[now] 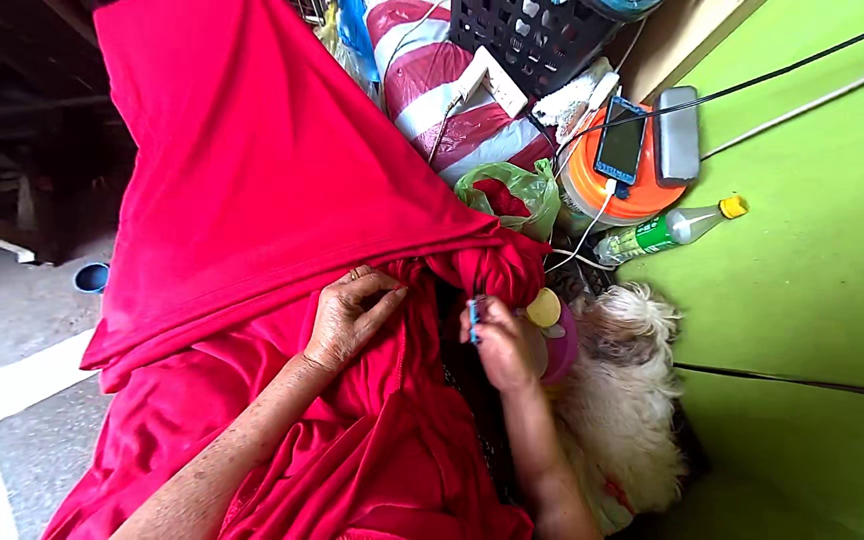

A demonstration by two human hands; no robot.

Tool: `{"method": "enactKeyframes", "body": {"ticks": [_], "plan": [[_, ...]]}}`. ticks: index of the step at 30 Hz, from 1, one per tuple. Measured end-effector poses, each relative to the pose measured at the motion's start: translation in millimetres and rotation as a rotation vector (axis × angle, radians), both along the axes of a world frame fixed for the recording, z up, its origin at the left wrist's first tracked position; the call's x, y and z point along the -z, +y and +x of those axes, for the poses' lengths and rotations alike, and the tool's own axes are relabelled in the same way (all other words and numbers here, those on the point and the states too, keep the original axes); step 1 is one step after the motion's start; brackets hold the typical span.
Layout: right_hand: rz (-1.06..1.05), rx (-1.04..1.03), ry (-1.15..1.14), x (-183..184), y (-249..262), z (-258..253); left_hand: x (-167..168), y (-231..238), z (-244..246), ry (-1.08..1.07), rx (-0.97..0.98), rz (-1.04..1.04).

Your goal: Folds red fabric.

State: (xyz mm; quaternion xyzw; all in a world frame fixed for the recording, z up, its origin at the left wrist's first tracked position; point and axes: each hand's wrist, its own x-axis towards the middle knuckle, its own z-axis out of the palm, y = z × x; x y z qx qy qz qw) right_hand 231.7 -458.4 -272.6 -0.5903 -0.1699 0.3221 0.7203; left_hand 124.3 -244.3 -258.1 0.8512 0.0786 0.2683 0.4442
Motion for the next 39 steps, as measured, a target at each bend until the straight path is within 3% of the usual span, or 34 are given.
{"method": "enactKeyframes", "body": {"ticks": [4, 7, 11, 19, 27, 34, 39], "plan": [[-0.134, -0.002, -0.16, 6, 21, -20, 1, 0, -2, -0.081, 0.096, -0.018], [-0.318, 0.057, -0.408, 8, 20, -20, 2, 0, -6, -0.07, 0.206, -0.132], [-0.376, 0.107, -0.584, 17, 18, -19, -1, -6, -12, -0.041, 0.328, -0.266], [-0.342, 0.08, -0.793, 27, 30, -9, -5, -13, -11, -0.092, 0.392, -0.091], [-0.314, 0.112, -0.727, 29, 51, -14, -7, -15, -10, -0.065, 0.426, -0.051], [-0.352, 0.154, -0.485, 25, 44, -12, -13, -19, -10, -0.085, 0.481, -0.022], [0.014, 0.211, -0.129, 7, 37, -19, -10, -21, -10, -0.042, 0.385, -0.029]]}}
